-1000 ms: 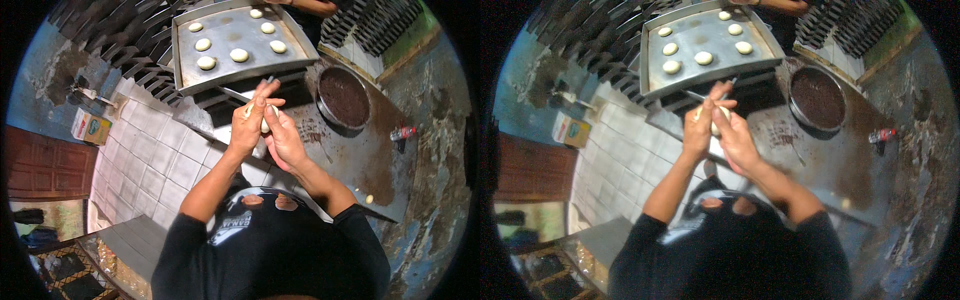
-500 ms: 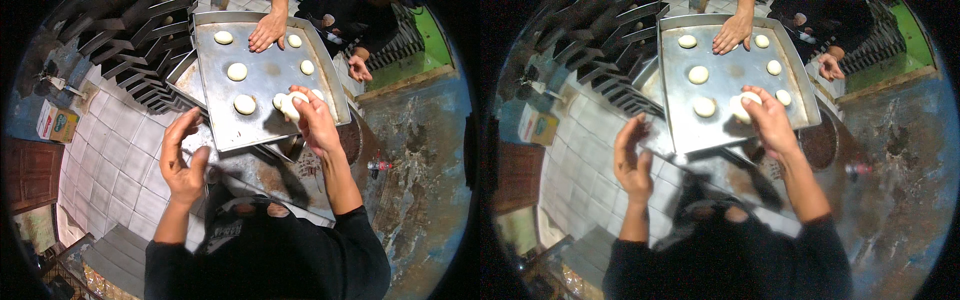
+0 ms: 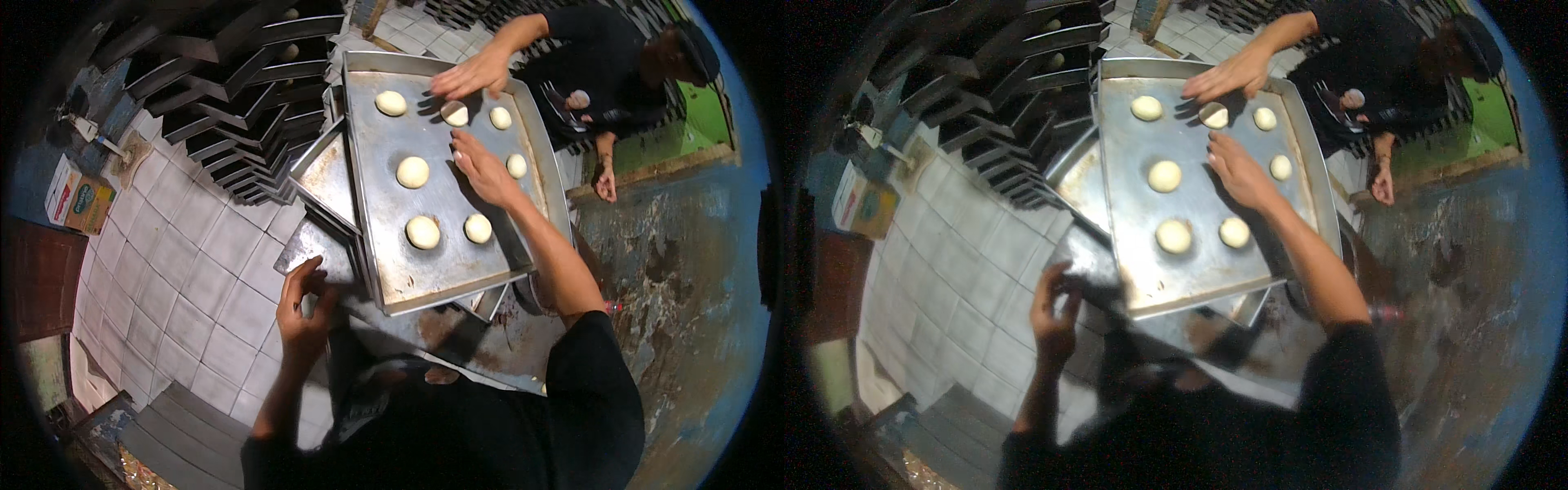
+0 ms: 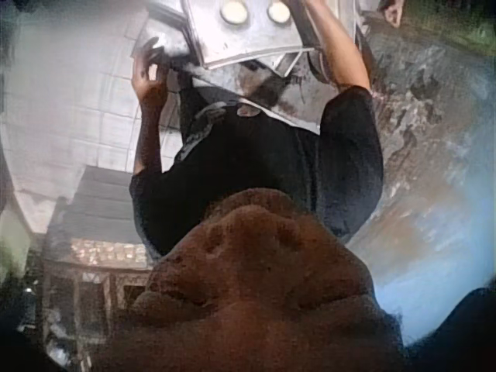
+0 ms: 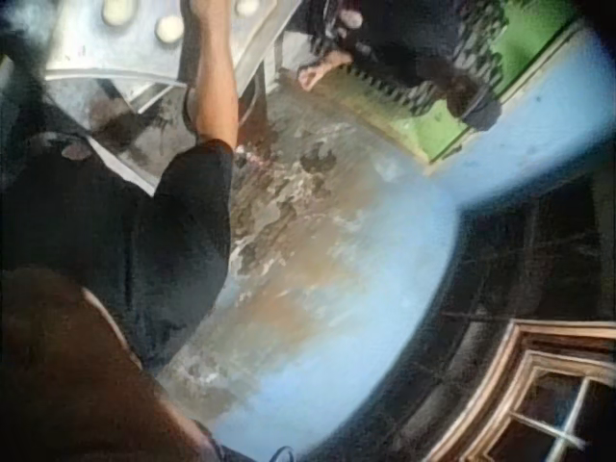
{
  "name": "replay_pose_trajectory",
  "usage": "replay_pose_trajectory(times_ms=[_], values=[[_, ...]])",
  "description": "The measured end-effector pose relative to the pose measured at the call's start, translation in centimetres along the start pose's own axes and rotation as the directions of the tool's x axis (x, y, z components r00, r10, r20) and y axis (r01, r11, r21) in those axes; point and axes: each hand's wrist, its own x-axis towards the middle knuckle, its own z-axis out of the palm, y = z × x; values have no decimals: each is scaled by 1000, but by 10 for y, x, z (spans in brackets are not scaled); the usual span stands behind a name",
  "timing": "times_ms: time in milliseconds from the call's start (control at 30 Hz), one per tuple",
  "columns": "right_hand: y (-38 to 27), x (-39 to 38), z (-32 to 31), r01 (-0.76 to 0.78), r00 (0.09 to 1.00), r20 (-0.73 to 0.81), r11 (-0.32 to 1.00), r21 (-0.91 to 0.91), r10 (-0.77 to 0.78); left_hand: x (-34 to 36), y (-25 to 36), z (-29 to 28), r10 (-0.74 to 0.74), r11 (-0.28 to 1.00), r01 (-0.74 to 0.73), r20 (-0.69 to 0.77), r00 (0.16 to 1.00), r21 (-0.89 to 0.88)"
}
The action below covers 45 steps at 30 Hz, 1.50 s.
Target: The person flattens pieces of dough by hand, uses a spoon to add dark filling from a bowl, seals the dough around the filling, and places the formed buns onto a metal tray.
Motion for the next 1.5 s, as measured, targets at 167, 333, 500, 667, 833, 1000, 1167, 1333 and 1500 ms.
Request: replay_pose_trajectory(times_ms=[167, 333, 500, 667, 833, 1000, 1167, 1333, 1500], values=[[8, 6, 12, 101, 994, 48, 992, -76, -97, -3, -9, 8, -69, 979, 62, -32, 997, -192], [-13, 23, -6, -102, 992, 93, 986, 131, 90, -1, -32, 30, 35, 937, -30, 7, 999, -349], [46, 14, -18, -219, 973, 179, 811, 542, 143, -7, 0, 55, -193, 690, 388, 362, 912, -611], [46, -128, -141, -292, 864, -383, 945, 146, 326, -8, 18, 95, -232, 802, 339, 266, 936, -491], [130, -276, -87, -464, 829, -7, 695, 549, 559, -22, 42, 93, -133, 810, 211, 179, 975, -547], [41, -312, -64, -153, 717, 44, 96, 984, 696, -55, 77, 63, -93, 833, 164, 157, 983, -529], [-24, -357, -134, 182, 788, -214, 113, 977, 577, -124, 172, 25, 114, 855, -35, 121, 986, -518], [-72, -351, -285, 217, 897, -271, 188, 958, 350, -171, 305, -23, 366, 828, -275, 101, 925, -489], [-105, -342, -434, 312, 774, -567, 608, 730, 283, -123, 402, -73, 933, -186, -735, 351, 75, 652]])
